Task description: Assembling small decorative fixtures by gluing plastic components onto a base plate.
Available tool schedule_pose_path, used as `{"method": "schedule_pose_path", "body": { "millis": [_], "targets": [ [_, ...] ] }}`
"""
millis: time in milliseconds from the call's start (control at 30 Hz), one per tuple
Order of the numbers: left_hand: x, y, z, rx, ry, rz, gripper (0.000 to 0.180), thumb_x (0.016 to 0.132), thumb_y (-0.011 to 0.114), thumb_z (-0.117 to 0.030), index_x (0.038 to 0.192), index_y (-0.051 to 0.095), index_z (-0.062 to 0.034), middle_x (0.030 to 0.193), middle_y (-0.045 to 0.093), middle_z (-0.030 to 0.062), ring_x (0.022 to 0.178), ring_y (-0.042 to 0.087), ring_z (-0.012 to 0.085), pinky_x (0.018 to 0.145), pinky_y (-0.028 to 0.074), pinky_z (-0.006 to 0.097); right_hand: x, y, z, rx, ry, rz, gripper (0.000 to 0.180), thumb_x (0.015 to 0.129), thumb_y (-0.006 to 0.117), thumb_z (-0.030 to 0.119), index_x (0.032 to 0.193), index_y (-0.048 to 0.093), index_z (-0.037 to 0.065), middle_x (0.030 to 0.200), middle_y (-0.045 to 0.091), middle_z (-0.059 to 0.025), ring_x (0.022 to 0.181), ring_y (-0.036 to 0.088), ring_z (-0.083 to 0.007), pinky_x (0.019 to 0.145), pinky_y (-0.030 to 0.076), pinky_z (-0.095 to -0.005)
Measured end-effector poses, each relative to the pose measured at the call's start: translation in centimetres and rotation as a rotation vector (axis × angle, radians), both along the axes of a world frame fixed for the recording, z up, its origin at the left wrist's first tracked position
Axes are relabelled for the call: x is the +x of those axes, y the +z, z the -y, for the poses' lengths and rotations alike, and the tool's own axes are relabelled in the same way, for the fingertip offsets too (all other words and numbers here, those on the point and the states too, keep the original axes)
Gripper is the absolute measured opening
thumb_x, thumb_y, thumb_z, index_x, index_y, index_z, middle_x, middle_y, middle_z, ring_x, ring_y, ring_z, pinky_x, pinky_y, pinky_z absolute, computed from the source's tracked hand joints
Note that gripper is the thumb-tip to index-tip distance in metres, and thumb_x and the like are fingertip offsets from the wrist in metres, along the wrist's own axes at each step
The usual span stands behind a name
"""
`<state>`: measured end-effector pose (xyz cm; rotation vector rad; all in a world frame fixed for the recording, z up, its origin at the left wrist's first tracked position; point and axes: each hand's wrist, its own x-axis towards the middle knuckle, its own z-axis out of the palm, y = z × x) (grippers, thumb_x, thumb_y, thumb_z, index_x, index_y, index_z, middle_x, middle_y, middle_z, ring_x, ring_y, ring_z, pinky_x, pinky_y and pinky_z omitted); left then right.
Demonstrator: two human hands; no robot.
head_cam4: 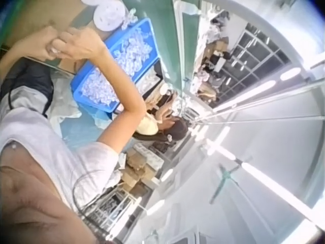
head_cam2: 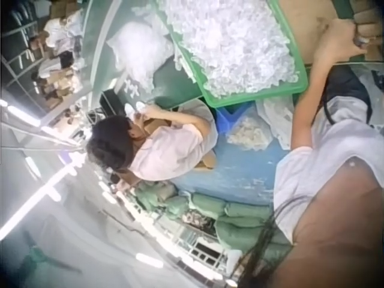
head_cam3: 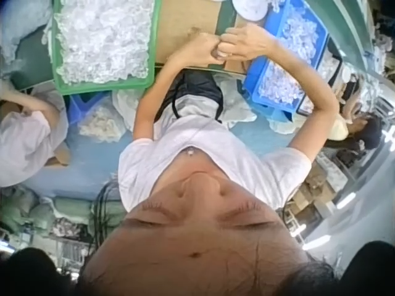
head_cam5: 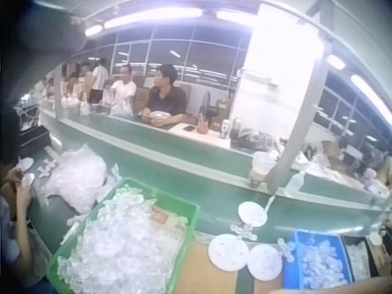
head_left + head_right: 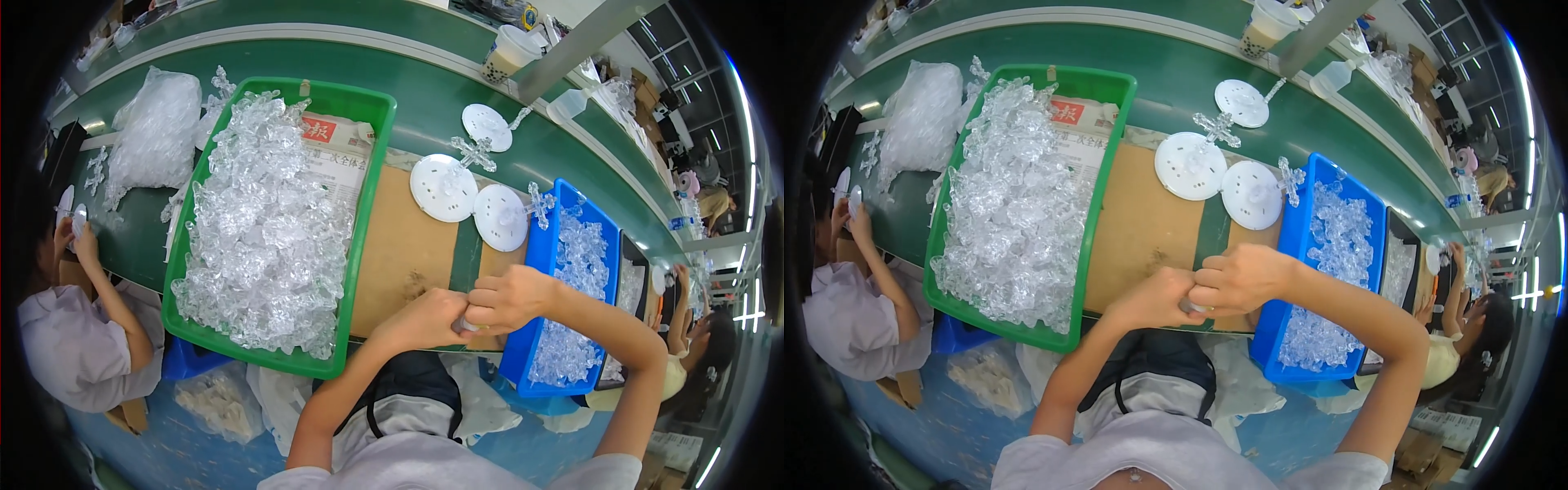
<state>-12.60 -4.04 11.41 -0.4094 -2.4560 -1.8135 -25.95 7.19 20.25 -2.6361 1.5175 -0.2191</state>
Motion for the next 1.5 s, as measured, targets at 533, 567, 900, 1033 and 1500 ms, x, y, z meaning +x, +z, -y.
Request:
{"method": "schedule_pose_path", "body": {
  "millis": [533,567,900,1033,1500],
  "targets": [
    [0.6,-3.6,1.4,-0.013,0.666,-0.109,0.018,0.067,0.075,-0.008,0.070,0.057,-0.0045,0.066,0.059,0.0090,0.062,0.060,0.0224,0.056,0.046,0.031,-15.7,1.3,0.9,-0.342,-1.293,-0.151,0.043,0.069,0.071,0.039,0.095,0.056,0.008,0.084,0.060,-0.0102,0.075,0.060,-0.0290,0.065,0.048,-0.0368],
    [0.5,-4.1,1.5,-0.056,0.719,-0.117,0.017,0.067,0.074,-0.007,0.070,0.057,-0.0044,0.066,0.060,0.0083,0.062,0.060,0.0217,0.056,0.046,0.031,-19.2,1.5,1.1,-0.321,-1.524,-0.217,0.051,0.069,0.071,0.043,0.100,0.054,0.007,0.086,0.061,-0.0114,0.075,0.061,-0.0297,0.065,0.048,-0.0370],
    [1.1,-6.3,1.3,0.056,0.728,-0.058,0.031,0.066,0.076,-0.003,0.089,0.055,-0.0036,0.071,0.060,0.0053,0.066,0.059,0.0147,0.062,0.048,0.028,-32.8,-3.6,-0.6,-0.043,-1.832,0.086,0.038,0.063,0.068,0.026,0.088,0.061,-0.003,0.083,0.065,-0.0219,0.076,0.065,-0.0334,0.068,0.052,-0.0398],
    [1.2,-7.0,0.9,0.195,0.732,0.011,0.053,0.067,0.076,-0.002,0.110,0.046,-0.0034,0.091,0.058,0.0071,0.082,0.057,0.0149,0.072,0.047,0.027,-29.7,2.6,-5.6,-0.269,-1.659,0.618,0.038,0.075,0.061,0.011,0.112,0.054,0.002,0.085,0.066,-0.0147,0.076,0.065,-0.0198,0.062,0.053,-0.0288],
    [4.1,-6.1,0.6,0.152,0.805,-0.055,0.078,0.065,0.078,-0.006,0.130,0.034,-0.0012,0.125,0.046,0.0136,0.117,0.044,0.0238,0.099,0.035,0.035,-1.7,-0.4,-3.7,0.135,-1.109,0.237,0.037,0.079,0.060,0.010,0.115,0.050,0.009,0.066,0.062,-0.0100,0.059,0.063,-0.0201,0.056,0.049,-0.0309]
  ]
}}
